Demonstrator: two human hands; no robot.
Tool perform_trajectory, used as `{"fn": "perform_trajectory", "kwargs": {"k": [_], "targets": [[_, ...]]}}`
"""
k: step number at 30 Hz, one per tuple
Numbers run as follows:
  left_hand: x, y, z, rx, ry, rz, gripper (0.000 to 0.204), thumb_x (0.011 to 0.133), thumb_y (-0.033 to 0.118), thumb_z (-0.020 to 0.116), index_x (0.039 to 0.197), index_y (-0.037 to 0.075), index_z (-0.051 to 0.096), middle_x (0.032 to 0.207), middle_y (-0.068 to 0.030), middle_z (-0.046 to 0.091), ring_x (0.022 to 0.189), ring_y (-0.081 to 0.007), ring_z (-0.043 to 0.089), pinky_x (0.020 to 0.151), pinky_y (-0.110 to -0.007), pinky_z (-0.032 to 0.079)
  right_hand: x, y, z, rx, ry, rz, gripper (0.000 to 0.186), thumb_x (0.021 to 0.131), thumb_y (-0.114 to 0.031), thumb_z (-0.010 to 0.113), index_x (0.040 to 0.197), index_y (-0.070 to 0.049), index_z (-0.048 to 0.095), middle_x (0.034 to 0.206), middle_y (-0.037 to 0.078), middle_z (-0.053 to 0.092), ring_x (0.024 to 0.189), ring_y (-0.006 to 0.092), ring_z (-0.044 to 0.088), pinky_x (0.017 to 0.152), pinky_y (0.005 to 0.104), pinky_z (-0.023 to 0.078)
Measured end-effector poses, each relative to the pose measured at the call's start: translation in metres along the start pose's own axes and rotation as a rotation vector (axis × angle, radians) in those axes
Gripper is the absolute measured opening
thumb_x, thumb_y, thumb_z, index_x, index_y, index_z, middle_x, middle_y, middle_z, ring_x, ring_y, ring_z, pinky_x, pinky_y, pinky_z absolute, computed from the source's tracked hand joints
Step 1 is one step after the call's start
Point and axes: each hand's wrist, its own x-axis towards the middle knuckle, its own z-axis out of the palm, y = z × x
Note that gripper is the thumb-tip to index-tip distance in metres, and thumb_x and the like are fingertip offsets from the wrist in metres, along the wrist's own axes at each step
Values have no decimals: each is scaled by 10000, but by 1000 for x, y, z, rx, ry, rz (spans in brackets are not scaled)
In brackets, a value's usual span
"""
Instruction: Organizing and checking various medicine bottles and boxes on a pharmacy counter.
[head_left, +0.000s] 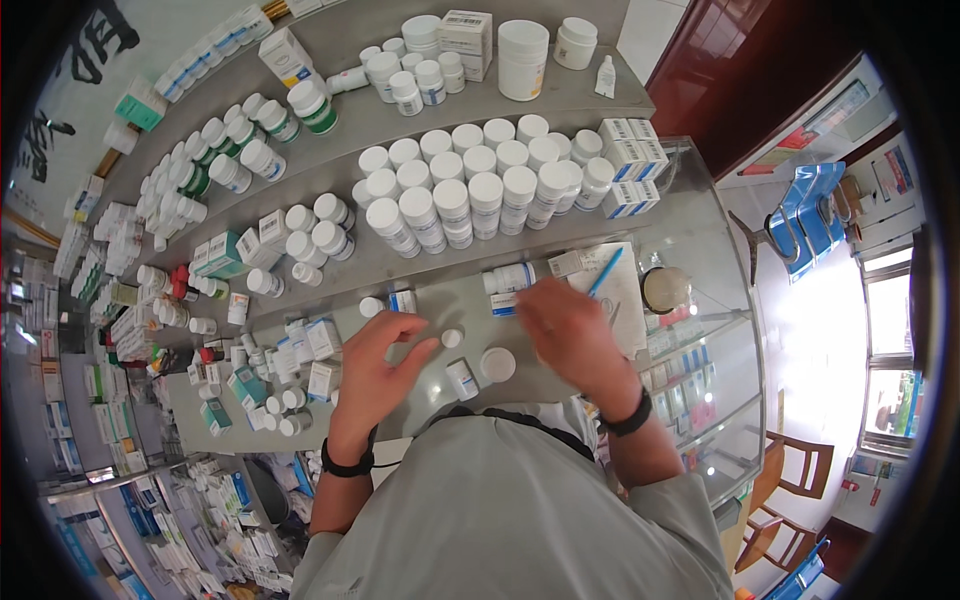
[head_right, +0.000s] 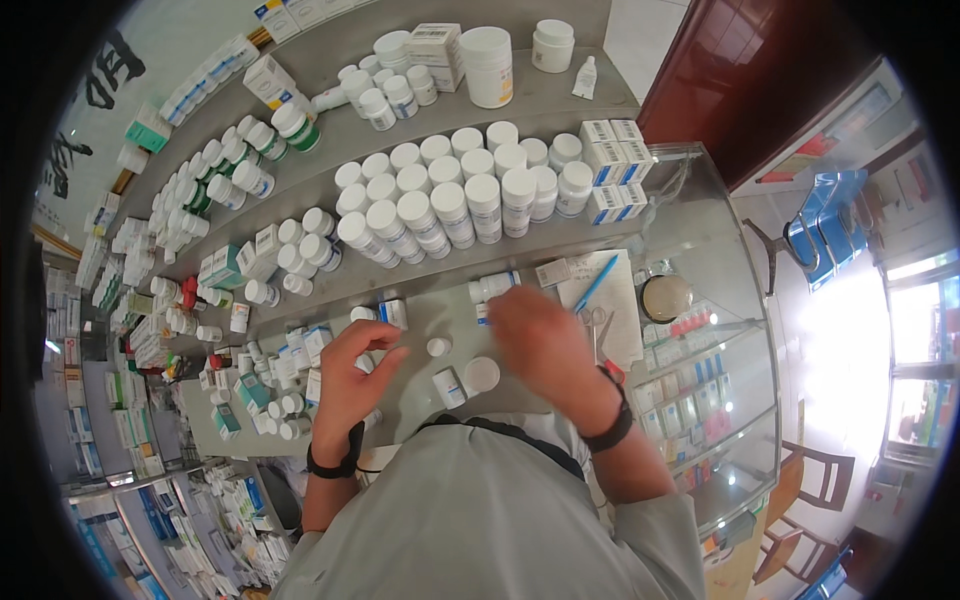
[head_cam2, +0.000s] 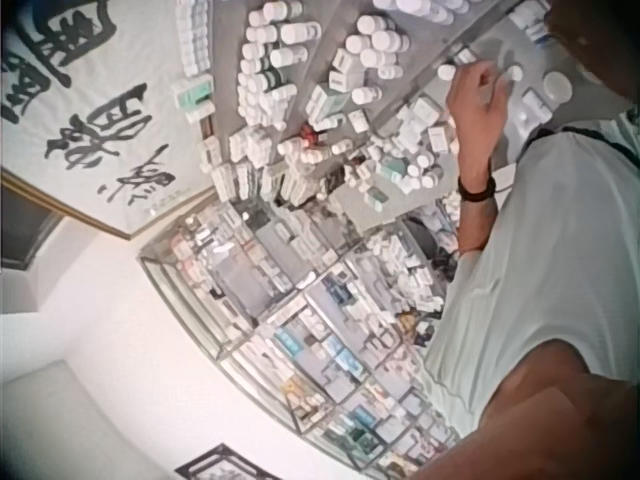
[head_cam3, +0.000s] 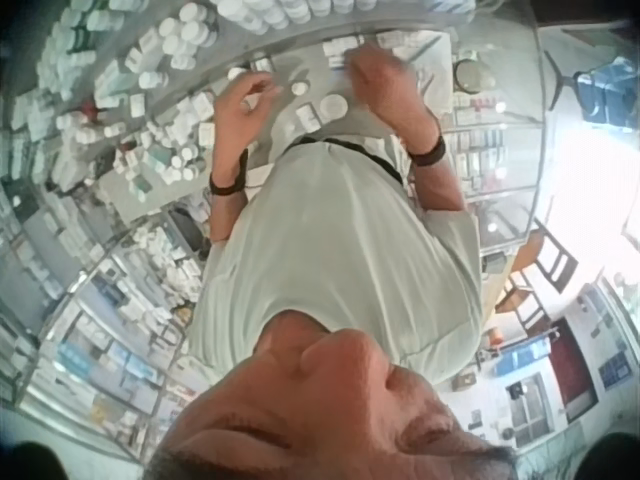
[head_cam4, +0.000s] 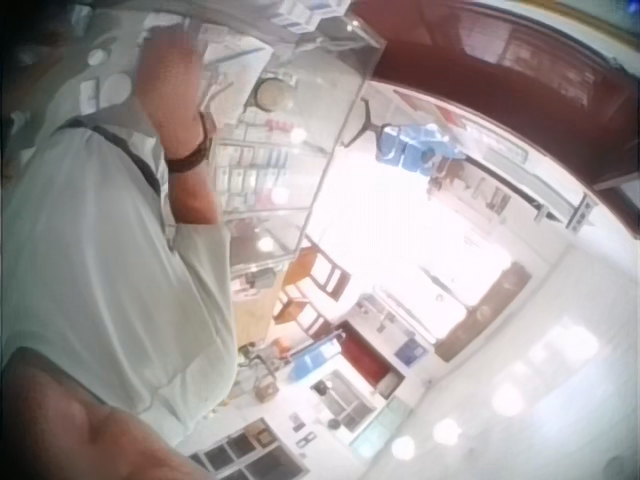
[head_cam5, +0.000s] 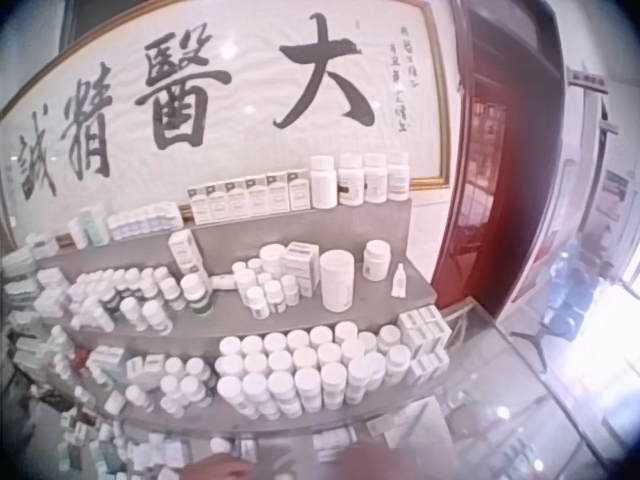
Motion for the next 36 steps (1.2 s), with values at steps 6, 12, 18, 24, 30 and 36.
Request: {"fn": "perform_trajectory", "kwargs": {"k": [6, 12, 18, 24, 30, 36], "targets": [[-1, 2, -3, 14, -34, 14, 233, 825, 26, 803, 1031, 13, 694, 948, -102, 712, 823, -218, 688, 768, -315, 559, -11, 14, 78, -330, -359, -1, 188, 751, 20, 680, 936, 10, 649, 1016, 138, 625, 1009, 325, 626, 821, 393, 584], [-7, -5, -13, 18, 5, 5, 235, 820, 36, 810, 1025, 11, 697, 944, -110, 721, 821, -221, 704, 763, -315, 562, -10, 12, 90, -453, -361, 94, 204, 739, 21, 685, 938, 27, 639, 1030, 165, 610, 1029, 338, 622, 833, 402, 595], [-5, -5, -21, 17, 8, -4, 243, 822, 33, 805, 1039, 1, 700, 936, -117, 721, 827, -224, 706, 773, -307, 558, -1, -11, 39, -126, -200, 61, 278, 777, 8, 716, 1032, -8, 606, 1019, 141, 599, 901, 260, 660, 669, 337, 569], [3, -9, -18, 0, -6, 18, 254, 816, 29, 806, 1043, -6, 696, 923, -121, 711, 822, -227, 701, 775, -307, 553, 8, 27, -58, 248, 762, 470, 293, 852, -37, 818, 1073, 6, 631, 920, 58, 655, 796, 115, 685, 698, 248, 549], [6, -4, -12, 36, -18, 17, 249, 810, 12, 813, 1026, -7, 692, 920, -117, 707, 821, -221, 698, 756, -308, 548, 20, 78, -77, 178, 849, 465, 284, 847, -54, 830, 1060, 22, 659, 953, 66, 646, 789, 117, 682, 706, 251, 556], [3, -4, -14, 32, -2, 15, 242, 810, 19, 811, 1016, -15, 688, 904, -116, 706, 804, -221, 699, 756, -307, 548, 32, 87, -79, 58, 773, 448, 338, 810, -29, 837, 1097, 23, 666, 1051, 98, 630, 809, 147, 703, 706, 254, 568]]}}
